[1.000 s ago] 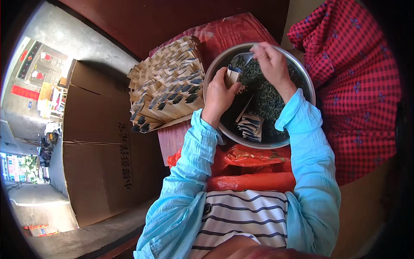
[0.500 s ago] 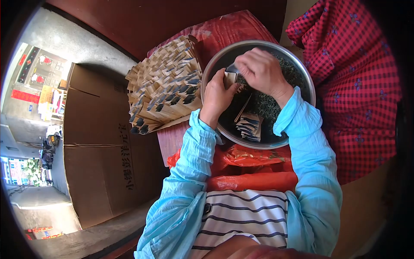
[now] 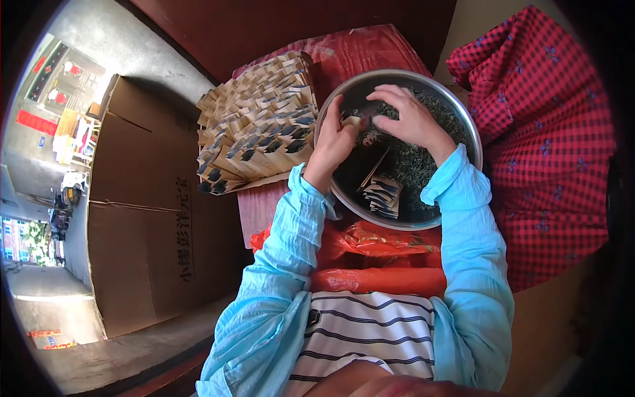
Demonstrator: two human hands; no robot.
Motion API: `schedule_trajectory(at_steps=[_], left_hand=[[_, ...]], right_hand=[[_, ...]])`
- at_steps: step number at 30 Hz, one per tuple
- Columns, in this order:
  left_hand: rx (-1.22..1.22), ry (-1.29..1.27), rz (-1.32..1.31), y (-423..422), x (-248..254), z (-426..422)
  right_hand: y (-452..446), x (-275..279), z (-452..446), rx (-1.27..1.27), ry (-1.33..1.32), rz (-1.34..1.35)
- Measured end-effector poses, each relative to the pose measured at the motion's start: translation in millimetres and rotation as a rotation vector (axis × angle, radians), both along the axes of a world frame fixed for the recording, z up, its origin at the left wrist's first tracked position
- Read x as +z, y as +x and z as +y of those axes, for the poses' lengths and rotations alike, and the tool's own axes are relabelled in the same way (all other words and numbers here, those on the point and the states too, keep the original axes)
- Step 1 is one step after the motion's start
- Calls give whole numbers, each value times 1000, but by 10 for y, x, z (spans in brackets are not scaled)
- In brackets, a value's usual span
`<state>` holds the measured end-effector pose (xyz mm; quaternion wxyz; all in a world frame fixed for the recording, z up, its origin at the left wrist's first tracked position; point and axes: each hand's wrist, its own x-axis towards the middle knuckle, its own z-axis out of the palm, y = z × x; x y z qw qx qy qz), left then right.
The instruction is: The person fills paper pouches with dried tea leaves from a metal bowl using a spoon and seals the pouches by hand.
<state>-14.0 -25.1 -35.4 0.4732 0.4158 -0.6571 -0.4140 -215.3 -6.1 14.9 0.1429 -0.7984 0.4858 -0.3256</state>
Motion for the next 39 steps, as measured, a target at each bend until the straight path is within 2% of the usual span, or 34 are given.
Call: schedule_trajectory(at_steps=[3,5,9,12,14,17,20,22,25,29,35,37,39], left_hand=[[-21,51,36,-3,217,109],[-57,281,136,-18,432,251],[-157,295,94,31,275,155],[-203,273,231,37,209,118],[-94,270,193,18,250,136],[-54,190,229,12,157,91],[-100,191,256,79,45,25],[-85,202,253,67,84,43],[-66,195,255,58,113,68],[-10,193,310,19,151,88],[-11,228,173,24,207,120],[-7,157,153,10,123,85],[1,87,131,8,115,91]], right_hand=[[116,-5,21,147,103,-110],[173,2,42,136,139,-121],[171,-68,-15,116,101,-95],[132,-51,-33,39,56,-85],[113,-15,-25,-2,66,-72],[124,-2,-12,-12,169,-128],[117,-24,-21,46,93,-180],[119,15,-10,58,205,-164],[126,-31,-26,116,214,-314],[184,43,43,94,179,-324],[169,85,63,67,129,-211],[140,48,48,53,9,-10],[170,8,74,79,-18,69]])
